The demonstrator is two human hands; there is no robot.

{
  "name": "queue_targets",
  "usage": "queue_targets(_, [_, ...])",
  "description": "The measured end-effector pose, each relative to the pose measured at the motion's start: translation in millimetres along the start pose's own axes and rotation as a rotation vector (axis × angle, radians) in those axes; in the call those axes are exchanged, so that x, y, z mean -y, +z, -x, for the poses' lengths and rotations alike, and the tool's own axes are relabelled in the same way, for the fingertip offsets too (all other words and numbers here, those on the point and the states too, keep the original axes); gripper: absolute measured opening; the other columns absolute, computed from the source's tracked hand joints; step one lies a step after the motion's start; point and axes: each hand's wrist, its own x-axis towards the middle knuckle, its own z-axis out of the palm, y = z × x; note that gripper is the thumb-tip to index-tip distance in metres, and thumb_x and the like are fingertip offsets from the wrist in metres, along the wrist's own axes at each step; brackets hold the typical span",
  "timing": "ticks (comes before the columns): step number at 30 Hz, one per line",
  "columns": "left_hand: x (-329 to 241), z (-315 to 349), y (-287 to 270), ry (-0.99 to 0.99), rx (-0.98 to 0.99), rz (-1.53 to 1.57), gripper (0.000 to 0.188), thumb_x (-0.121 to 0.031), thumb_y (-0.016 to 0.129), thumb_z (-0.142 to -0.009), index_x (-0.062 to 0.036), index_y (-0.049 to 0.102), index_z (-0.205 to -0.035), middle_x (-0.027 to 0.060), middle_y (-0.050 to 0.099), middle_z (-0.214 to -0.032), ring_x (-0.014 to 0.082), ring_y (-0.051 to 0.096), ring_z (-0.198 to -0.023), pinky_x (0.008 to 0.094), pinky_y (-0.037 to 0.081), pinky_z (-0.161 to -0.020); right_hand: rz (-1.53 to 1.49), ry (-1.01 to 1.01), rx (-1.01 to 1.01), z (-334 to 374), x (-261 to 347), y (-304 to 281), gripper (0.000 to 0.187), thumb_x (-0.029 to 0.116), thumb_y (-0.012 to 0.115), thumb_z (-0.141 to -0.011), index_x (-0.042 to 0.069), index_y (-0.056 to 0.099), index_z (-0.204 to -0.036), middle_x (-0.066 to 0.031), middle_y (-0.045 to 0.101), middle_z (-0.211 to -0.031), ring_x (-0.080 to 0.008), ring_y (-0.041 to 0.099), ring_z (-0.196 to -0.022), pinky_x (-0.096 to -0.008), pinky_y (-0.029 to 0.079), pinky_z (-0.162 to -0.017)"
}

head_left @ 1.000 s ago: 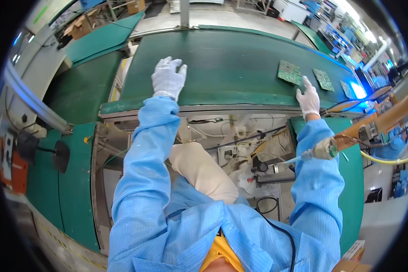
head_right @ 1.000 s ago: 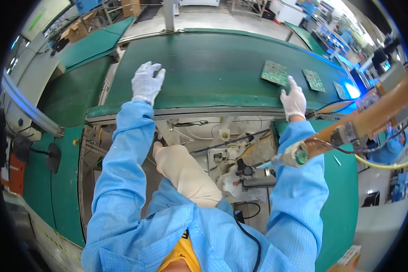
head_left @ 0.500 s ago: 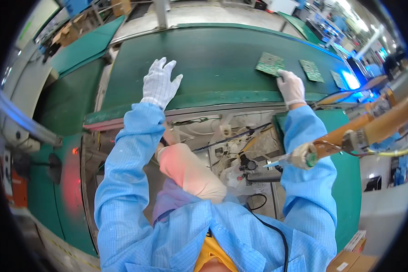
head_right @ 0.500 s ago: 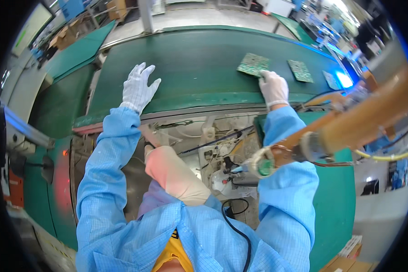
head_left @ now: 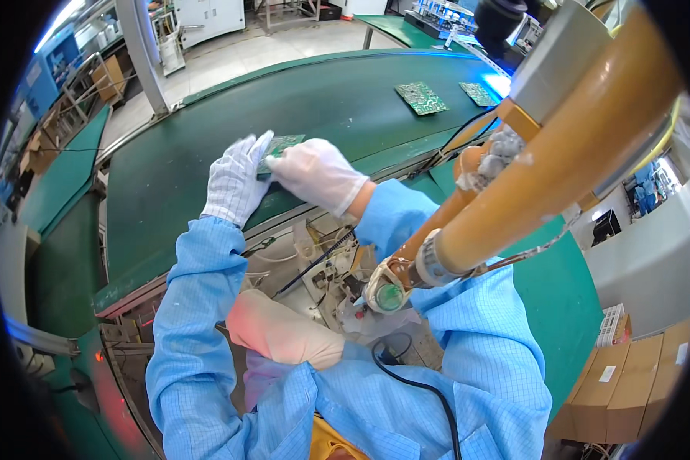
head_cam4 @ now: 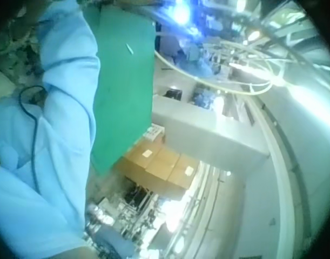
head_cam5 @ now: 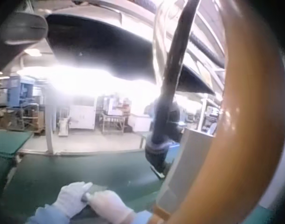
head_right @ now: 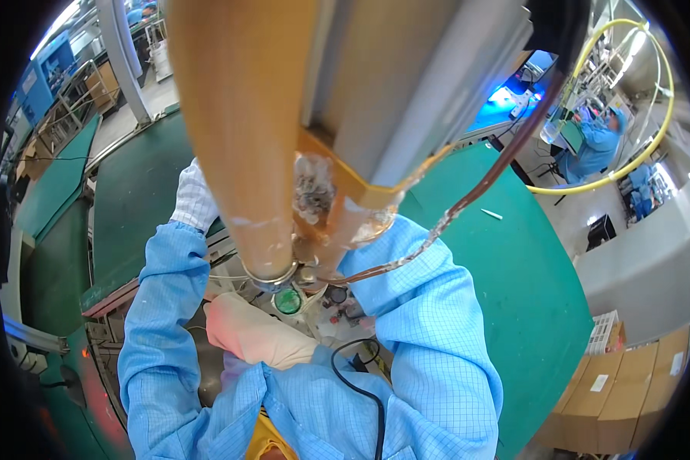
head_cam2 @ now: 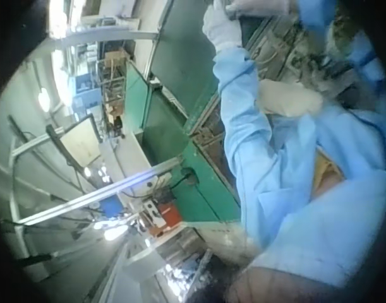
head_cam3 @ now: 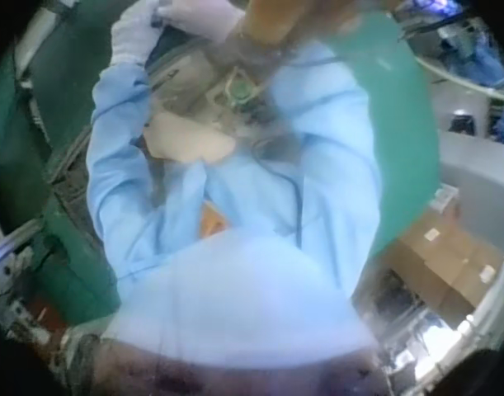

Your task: Picking up circuit boards from a conveyor belt, applying a substance using a handheld dispenser, and placing them back on the line.

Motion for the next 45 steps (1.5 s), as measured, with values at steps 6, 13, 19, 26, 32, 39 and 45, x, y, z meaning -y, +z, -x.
queue_targets(6, [30.5, 24.2, -4.1, -0.024, -0.185, 0.114, 0.046, -0.029, 0.071, -0.081, -0.0212, 0.062, -0.126, 0.0047, 0.07, -0.105, 0.0262, 0.066, -0.097, 0.0409, 0.054, -0.081, -0.954, 0.462, -0.22, 4.7, 7.7, 19.1, 0.047, 0.034, 0.062, -0.095, 0.008, 0.055, -0.134, -0.0138, 0.069, -0.1, -0.0232, 0.069, -0.082, -0.0335, 0.055, -0.08])
queue_targets(13, [38.3, 105.7, -64.1, -0.487, -0.429, 1.352, 0.054, -0.029, 0.068, -0.092, -0.0017, 0.051, -0.135, 0.0074, 0.064, -0.12, 0.0135, 0.062, -0.102, 0.0288, 0.054, -0.085, -1.13, 0.798, -0.195, 20.0, -21.3, 41.5, 0.054, 0.043, 0.063, -0.094, 0.0, 0.059, -0.126, -0.0147, 0.067, -0.104, -0.0199, 0.066, -0.09, -0.0307, 0.051, -0.082])
queue_targets(19, [62.3, 195.0, -94.7, -0.646, -0.475, 1.932, 0.04, -0.02, 0.065, -0.094, 0.0022, 0.054, -0.126, 0.0096, 0.066, -0.114, 0.0165, 0.066, -0.1, 0.0296, 0.057, -0.082, -0.731, 0.587, -0.181, 33.8, -25.2, 72.6, 0.029, 0.025, 0.065, -0.094, 0.002, 0.067, -0.111, -0.013, 0.071, -0.102, -0.0212, 0.068, -0.088, -0.0326, 0.052, -0.082])
queue_targets(26, [60.1, 303.5, -147.7, -0.733, -0.684, 1.838, 0.043, -0.012, 0.068, -0.089, 0.0017, 0.055, -0.127, 0.01, 0.067, -0.116, 0.02, 0.067, -0.103, 0.034, 0.055, -0.091, -0.372, 0.363, -0.242, 32.6, -12.4, 83.9, 0.022, 0.014, 0.06, -0.094, 0.005, 0.068, -0.112, -0.0134, 0.069, -0.107, -0.0281, 0.065, -0.098, -0.0371, 0.049, -0.089])
queue_targets(32, [63.7, 378.9, -187.5, -0.781, -0.988, 1.663, 0.047, -0.008, 0.068, -0.089, 0.0006, 0.052, -0.132, 0.0117, 0.065, -0.12, 0.0236, 0.065, -0.109, 0.0368, 0.053, -0.096, -0.343, 0.342, -0.193, 37.2, -7.6, 78.5, 0.026, 0.009, 0.056, -0.095, 0.003, 0.066, -0.118, -0.0157, 0.068, -0.112, -0.0271, 0.064, -0.104, -0.0354, 0.048, -0.093])
queue_targets(39, [95.6, 455.3, -226.1, -0.887, -1.159, 1.665, 0.033, -0.01, 0.062, -0.093, 0.0048, 0.058, -0.123, 0.015, 0.068, -0.114, 0.0244, 0.068, -0.103, 0.0351, 0.054, -0.095, -0.117, 0.221, -0.229, 43.0, -21.4, 86.5, 0.025, 0.007, 0.055, -0.091, 0.001, 0.07, -0.109, -0.0151, 0.067, -0.113, -0.029, 0.062, -0.107, -0.0394, 0.047, -0.094])
queue_targets(45, [110.4, 476.3, -238.7, -0.884, -1.29, 1.618, 0.028, -0.011, 0.062, -0.093, 0.0064, 0.061, -0.115, 0.0158, 0.069, -0.111, 0.0241, 0.069, -0.099, 0.0343, 0.056, -0.092, -0.098, 0.243, -0.21, 38.6, -12.0, 83.9, 0.023, 0.009, 0.055, -0.091, 0.0, 0.071, -0.105, -0.0153, 0.067, -0.114, -0.0293, 0.061, -0.109, -0.0411, 0.046, -0.096])
